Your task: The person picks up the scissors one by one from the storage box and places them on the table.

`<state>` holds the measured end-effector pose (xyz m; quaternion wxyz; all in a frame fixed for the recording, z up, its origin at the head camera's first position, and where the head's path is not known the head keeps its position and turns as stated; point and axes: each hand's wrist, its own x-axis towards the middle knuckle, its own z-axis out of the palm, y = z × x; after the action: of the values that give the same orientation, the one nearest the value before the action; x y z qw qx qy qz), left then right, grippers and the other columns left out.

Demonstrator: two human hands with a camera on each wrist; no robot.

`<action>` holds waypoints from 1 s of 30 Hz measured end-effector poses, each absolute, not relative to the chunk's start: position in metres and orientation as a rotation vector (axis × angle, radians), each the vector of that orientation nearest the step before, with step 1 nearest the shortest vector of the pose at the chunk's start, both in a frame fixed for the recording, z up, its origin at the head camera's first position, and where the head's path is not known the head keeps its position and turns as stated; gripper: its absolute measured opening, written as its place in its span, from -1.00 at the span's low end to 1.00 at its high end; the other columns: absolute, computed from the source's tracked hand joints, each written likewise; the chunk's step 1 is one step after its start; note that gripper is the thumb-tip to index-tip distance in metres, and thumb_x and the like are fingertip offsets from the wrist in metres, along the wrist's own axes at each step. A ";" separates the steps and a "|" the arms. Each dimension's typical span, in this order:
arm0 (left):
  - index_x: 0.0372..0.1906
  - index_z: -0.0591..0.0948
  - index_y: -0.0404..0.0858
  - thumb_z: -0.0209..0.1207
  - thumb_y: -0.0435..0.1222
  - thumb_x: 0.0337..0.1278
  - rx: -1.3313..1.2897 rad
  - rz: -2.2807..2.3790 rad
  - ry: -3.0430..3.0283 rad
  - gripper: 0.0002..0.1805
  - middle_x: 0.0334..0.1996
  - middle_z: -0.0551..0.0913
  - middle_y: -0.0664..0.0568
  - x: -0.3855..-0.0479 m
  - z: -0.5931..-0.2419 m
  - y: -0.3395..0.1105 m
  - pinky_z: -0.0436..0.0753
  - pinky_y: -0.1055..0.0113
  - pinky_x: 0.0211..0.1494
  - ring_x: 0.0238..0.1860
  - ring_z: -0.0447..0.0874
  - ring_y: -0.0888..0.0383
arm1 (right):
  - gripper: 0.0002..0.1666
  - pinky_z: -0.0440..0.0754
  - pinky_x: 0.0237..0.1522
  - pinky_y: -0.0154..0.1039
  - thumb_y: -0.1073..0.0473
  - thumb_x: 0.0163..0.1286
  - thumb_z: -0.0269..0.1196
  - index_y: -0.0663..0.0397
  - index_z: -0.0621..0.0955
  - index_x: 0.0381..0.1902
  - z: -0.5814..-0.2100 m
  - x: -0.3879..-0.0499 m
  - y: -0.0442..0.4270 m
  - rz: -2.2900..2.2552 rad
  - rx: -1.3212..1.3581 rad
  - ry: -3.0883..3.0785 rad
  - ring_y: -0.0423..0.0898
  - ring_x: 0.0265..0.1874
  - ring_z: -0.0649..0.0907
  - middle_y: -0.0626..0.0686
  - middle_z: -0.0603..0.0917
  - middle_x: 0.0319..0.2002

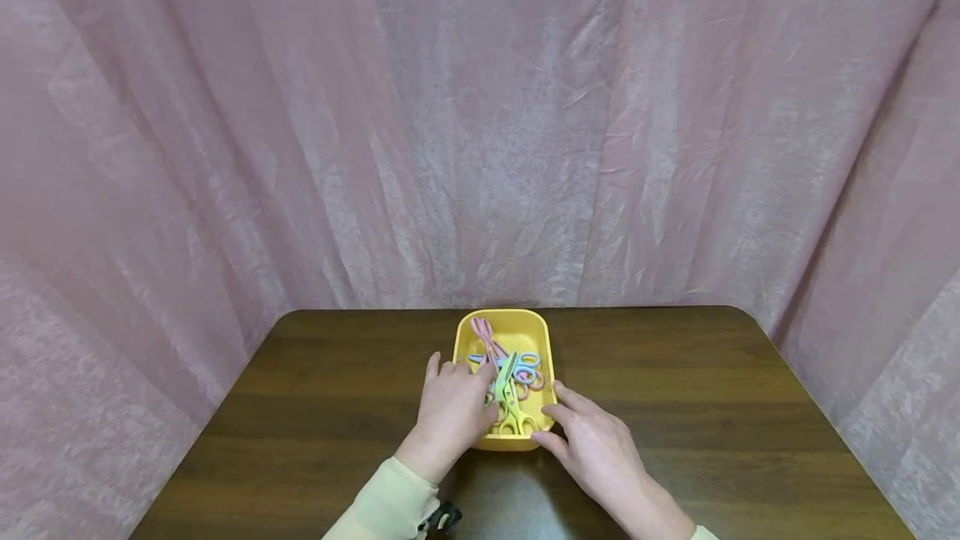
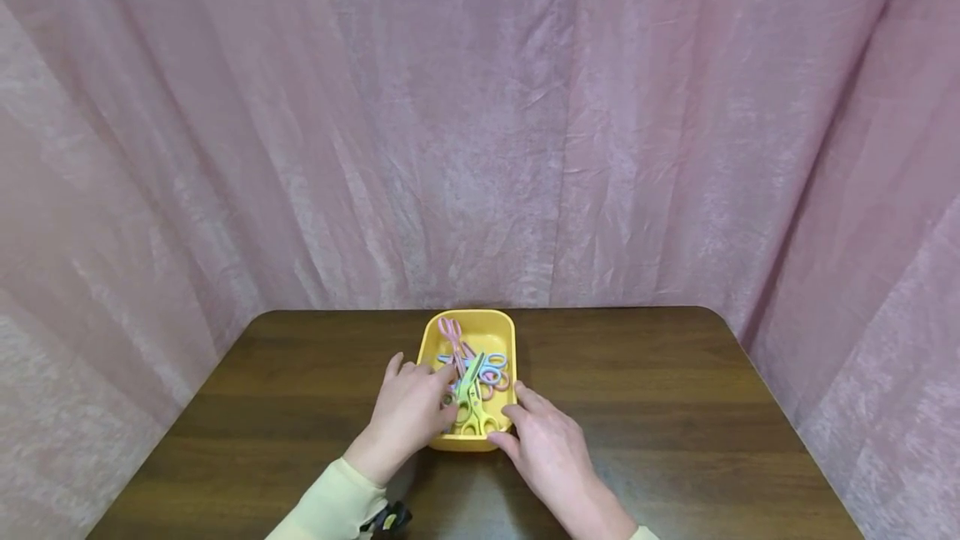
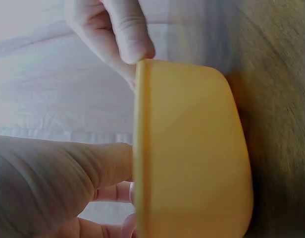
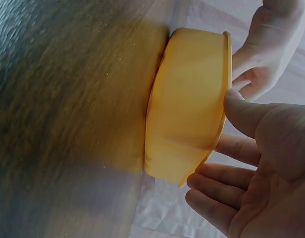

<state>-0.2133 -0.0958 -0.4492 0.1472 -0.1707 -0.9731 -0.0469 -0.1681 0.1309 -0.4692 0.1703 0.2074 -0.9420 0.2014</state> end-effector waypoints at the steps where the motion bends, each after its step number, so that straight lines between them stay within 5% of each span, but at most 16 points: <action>1: 0.00 0.78 -0.09 0.58 -0.11 0.04 -0.497 -0.140 -2.783 -0.60 -0.31 0.76 -0.11 -0.212 -0.448 -0.097 0.39 -0.41 0.48 -0.13 0.76 -0.20 | -0.56 0.78 -0.03 0.18 -0.14 0.31 0.61 -0.01 0.85 0.00 -0.469 -0.168 0.131 0.574 0.589 -2.678 0.12 0.25 0.76 0.15 0.73 0.35; 14: -0.17 0.73 -0.13 0.64 -0.24 -0.08 -0.557 -0.183 -2.568 -0.65 -0.36 0.71 -0.06 -0.194 -0.443 -0.112 0.46 -0.40 0.44 -0.27 0.70 -0.15 | -0.61 0.78 -0.03 0.18 -0.11 0.30 0.62 -0.03 0.83 -0.08 -0.470 -0.169 0.132 0.610 0.596 -2.674 0.13 0.25 0.76 0.15 0.74 0.34; 30: -0.18 0.71 -0.17 0.66 -0.30 -0.02 -0.493 -0.288 -2.491 -0.66 -0.27 0.74 -0.05 -0.190 -0.450 -0.146 0.47 -0.40 0.44 -0.21 0.70 -0.14 | -0.58 0.77 0.00 0.21 -0.13 0.33 0.61 0.02 0.83 -0.04 -0.470 -0.170 0.130 0.604 0.577 -2.705 0.16 0.28 0.75 0.19 0.72 0.36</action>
<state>-0.1897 -0.1465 -0.4500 0.2887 -0.1849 -0.9332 -0.1080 -0.1695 0.1299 -0.4698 0.1548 0.2015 -0.9440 0.2106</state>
